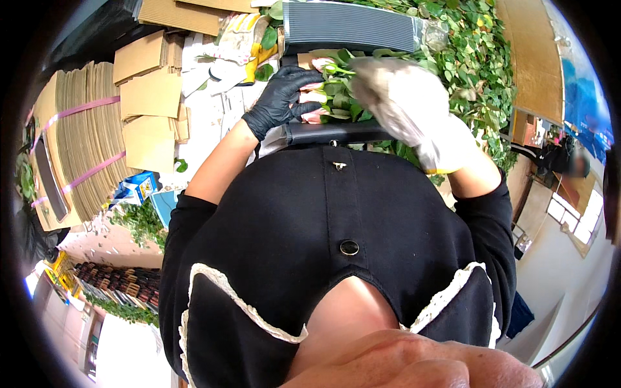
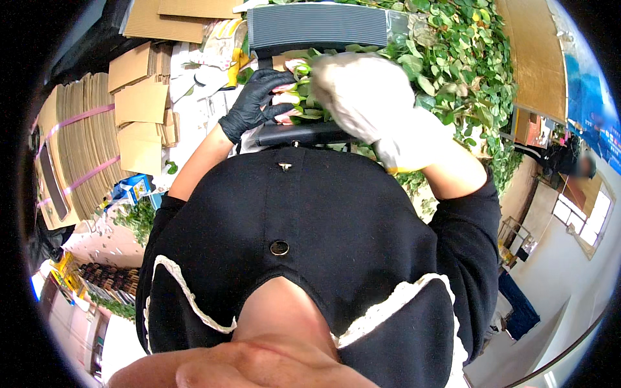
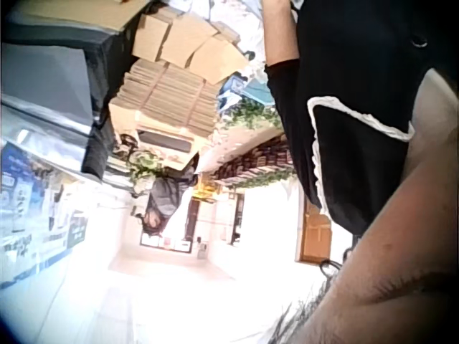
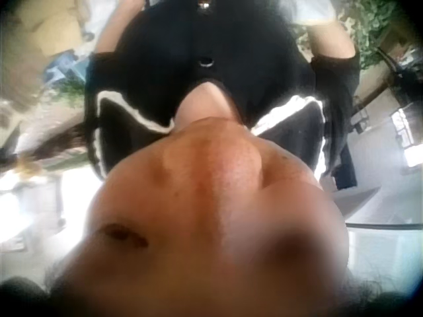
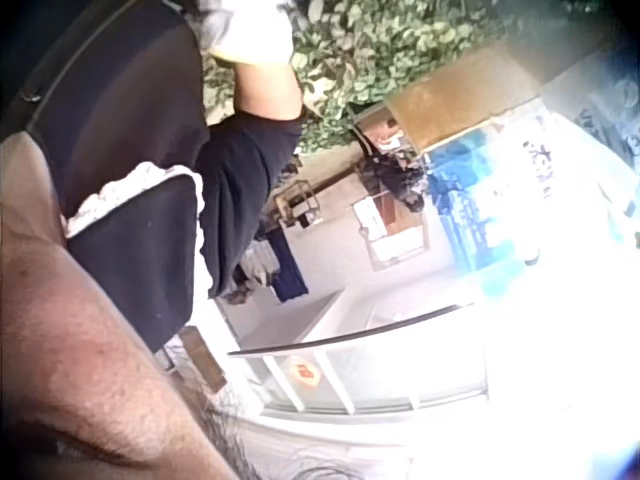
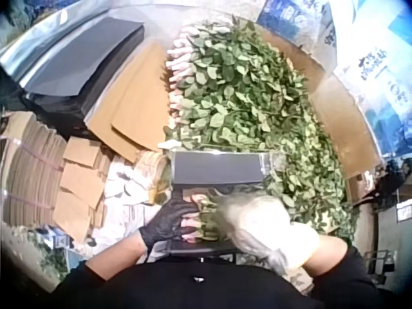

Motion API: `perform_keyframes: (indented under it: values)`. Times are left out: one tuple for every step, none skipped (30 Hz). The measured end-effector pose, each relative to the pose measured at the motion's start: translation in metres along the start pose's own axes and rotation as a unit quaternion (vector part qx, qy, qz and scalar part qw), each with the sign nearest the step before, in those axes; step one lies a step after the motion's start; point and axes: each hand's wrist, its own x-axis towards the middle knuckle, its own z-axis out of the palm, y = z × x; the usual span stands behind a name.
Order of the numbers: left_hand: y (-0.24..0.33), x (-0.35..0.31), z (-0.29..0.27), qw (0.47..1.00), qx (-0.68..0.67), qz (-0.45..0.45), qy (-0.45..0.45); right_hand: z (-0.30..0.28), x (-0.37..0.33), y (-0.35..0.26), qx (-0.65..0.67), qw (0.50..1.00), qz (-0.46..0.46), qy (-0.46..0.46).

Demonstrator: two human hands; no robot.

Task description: The person wraps individual artificial flower stems in black corrugated paper and places them into a clear plastic bag. The process involves picking up a flower, folding the paper around the stem, and inserting the wrapped item into the bag. This is repeated for multiple flowers.

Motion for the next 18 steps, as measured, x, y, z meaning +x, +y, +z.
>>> perform_keyframes:
  values:
    - [0.000,0.000,0.000,1.000,-0.002,-0.001,0.002,0.006,0.008,-0.003,-0.017,1.000,-0.009,0.003]
    - [0.001,-0.001,0.000,1.000,-0.006,-0.002,0.004,0.012,0.016,-0.007,-0.035,0.999,-0.018,0.005]
    - [0.002,0.002,0.001,1.000,-0.012,-0.002,-0.002,0.026,0.029,-0.003,-0.014,0.992,0.057,-0.107]
    - [0.005,0.005,0.002,1.000,-0.015,-0.004,-0.008,0.050,0.035,0.012,-0.002,0.990,0.093,-0.110]
    - [0.005,0.006,0.002,1.000,-0.014,-0.009,-0.010,0.059,0.043,0.016,0.011,0.986,0.123,-0.113]
    - [0.004,0.005,0.003,1.000,-0.010,-0.001,-0.008,0.064,0.039,0.016,0.013,0.992,0.105,-0.074]
    - [0.005,0.001,0.003,0.999,0.032,-0.023,-0.029,0.068,0.036,0.015,0.015,0.995,0.087,-0.035]
    - [0.006,-0.001,0.001,0.998,0.044,-0.043,-0.021,0.069,0.036,0.013,0.016,0.999,0.048,0.003]
    - [0.007,-0.002,0.000,0.996,0.055,-0.062,-0.013,0.073,0.041,0.018,0.017,0.997,0.057,-0.051]
    - [0.009,-0.002,0.003,0.997,0.054,-0.055,0.004,0.084,0.036,0.021,0.028,0.998,0.042,-0.025]
    - [0.014,-0.001,0.002,0.993,0.112,-0.031,0.016,0.087,0.035,0.023,0.033,0.999,0.025,0.004]
    - [0.019,0.000,0.001,0.984,0.173,-0.039,0.002,0.089,0.034,0.025,0.029,0.999,0.017,0.004]
    - [0.023,0.003,-0.002,0.971,0.233,-0.046,-0.011,0.090,0.034,0.028,0.024,1.000,0.011,0.003]
    - [0.022,0.007,-0.005,0.975,0.224,-0.014,-0.005,0.090,0.033,0.027,0.021,1.000,0.003,0.001]
    - [0.018,0.012,-0.008,0.977,0.213,0.018,0.000,0.091,0.033,0.028,0.019,1.000,-0.007,0.015]
    - [0.014,0.017,-0.011,0.978,0.202,0.051,0.005,0.093,0.033,0.030,0.016,0.999,-0.017,0.029]
    - [0.007,0.016,-0.011,0.992,0.128,0.018,-0.010,0.091,0.035,0.028,0.016,0.999,-0.030,0.043]
    - [0.000,0.014,-0.009,0.998,0.054,-0.015,-0.025,0.088,0.034,0.026,0.014,0.999,-0.028,0.034]
